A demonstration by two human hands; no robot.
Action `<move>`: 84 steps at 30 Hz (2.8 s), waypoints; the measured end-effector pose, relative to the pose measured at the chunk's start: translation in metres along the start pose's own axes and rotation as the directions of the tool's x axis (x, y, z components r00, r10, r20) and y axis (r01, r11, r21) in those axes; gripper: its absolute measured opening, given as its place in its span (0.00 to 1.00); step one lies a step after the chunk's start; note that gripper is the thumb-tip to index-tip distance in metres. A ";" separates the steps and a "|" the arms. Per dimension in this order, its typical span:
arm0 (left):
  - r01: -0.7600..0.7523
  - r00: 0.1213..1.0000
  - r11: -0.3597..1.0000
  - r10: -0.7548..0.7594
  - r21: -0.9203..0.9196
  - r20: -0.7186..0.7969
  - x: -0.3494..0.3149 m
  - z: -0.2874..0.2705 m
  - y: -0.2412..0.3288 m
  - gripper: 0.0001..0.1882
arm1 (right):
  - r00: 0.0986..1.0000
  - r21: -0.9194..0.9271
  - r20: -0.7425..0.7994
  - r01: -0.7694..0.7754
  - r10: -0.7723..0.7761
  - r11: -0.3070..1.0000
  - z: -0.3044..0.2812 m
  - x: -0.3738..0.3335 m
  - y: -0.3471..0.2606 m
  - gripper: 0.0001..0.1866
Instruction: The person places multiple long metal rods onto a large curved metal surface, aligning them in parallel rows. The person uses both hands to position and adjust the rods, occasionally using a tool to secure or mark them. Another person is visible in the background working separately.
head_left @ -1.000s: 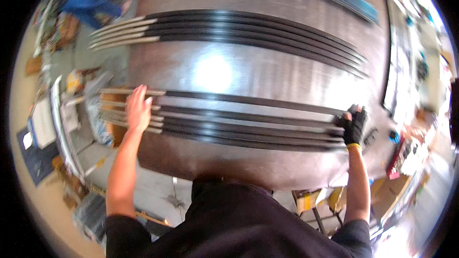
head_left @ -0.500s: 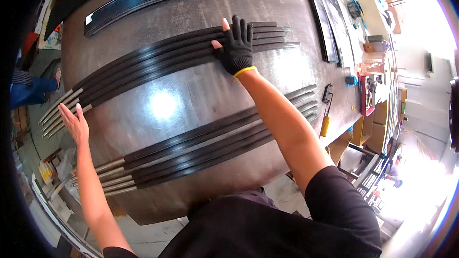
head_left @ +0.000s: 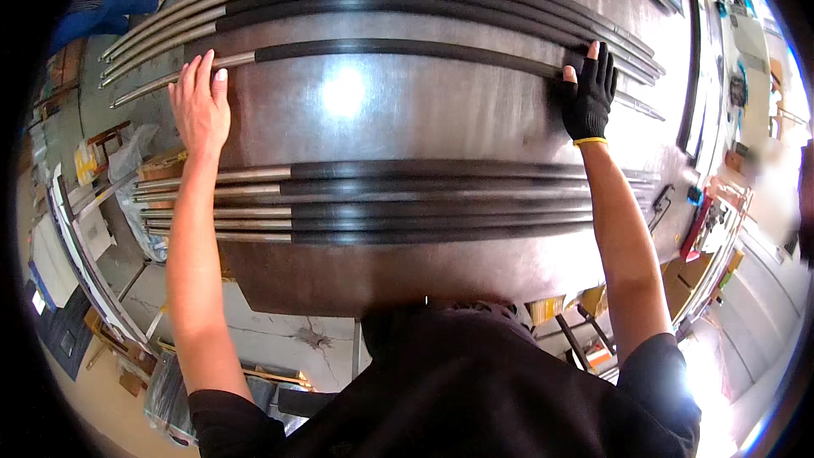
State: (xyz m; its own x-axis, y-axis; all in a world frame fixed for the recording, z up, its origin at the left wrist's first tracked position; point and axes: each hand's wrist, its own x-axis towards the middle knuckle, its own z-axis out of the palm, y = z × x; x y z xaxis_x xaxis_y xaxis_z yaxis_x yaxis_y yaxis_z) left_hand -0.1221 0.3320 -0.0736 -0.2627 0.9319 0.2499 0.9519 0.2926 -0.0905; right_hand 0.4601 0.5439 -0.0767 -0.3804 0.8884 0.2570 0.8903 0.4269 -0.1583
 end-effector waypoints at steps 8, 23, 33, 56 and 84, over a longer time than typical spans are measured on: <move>-0.123 0.954 0.950 0.193 -0.286 0.230 -0.008 -0.033 -0.032 0.24 | 0.988 0.094 0.141 0.042 -0.055 0.995 -0.052 -0.050 -0.021 0.32; -0.303 0.922 0.891 0.364 -0.337 0.133 -0.025 -0.044 -0.027 0.14 | 0.981 0.251 0.166 0.057 -0.101 0.966 -0.059 -0.061 -0.022 0.17; -0.285 0.944 0.902 0.324 -0.325 0.070 -0.056 -0.060 0.016 0.16 | 0.995 0.223 0.086 0.033 -0.053 0.974 -0.084 -0.106 0.019 0.24; -0.280 0.858 0.941 0.334 -0.190 0.390 -0.044 -0.077 0.019 0.13 | 0.224 0.598 0.751 -0.630 0.621 -0.496 -0.181 -0.324 0.278 0.11; -0.252 0.898 0.957 0.287 -0.147 0.333 -0.039 -0.068 0.020 0.14 | 0.581 0.158 0.453 -0.799 0.676 0.580 -0.140 -0.200 0.129 0.27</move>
State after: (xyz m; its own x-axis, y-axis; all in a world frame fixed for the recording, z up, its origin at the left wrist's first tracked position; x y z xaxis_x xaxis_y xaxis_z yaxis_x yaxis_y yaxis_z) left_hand -0.0817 0.2867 -0.0196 -0.0148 0.9924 -0.1221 0.9999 0.0140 -0.0077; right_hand 0.6862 0.3981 -0.0149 0.2678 0.8813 -0.3894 0.7811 -0.4352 -0.4478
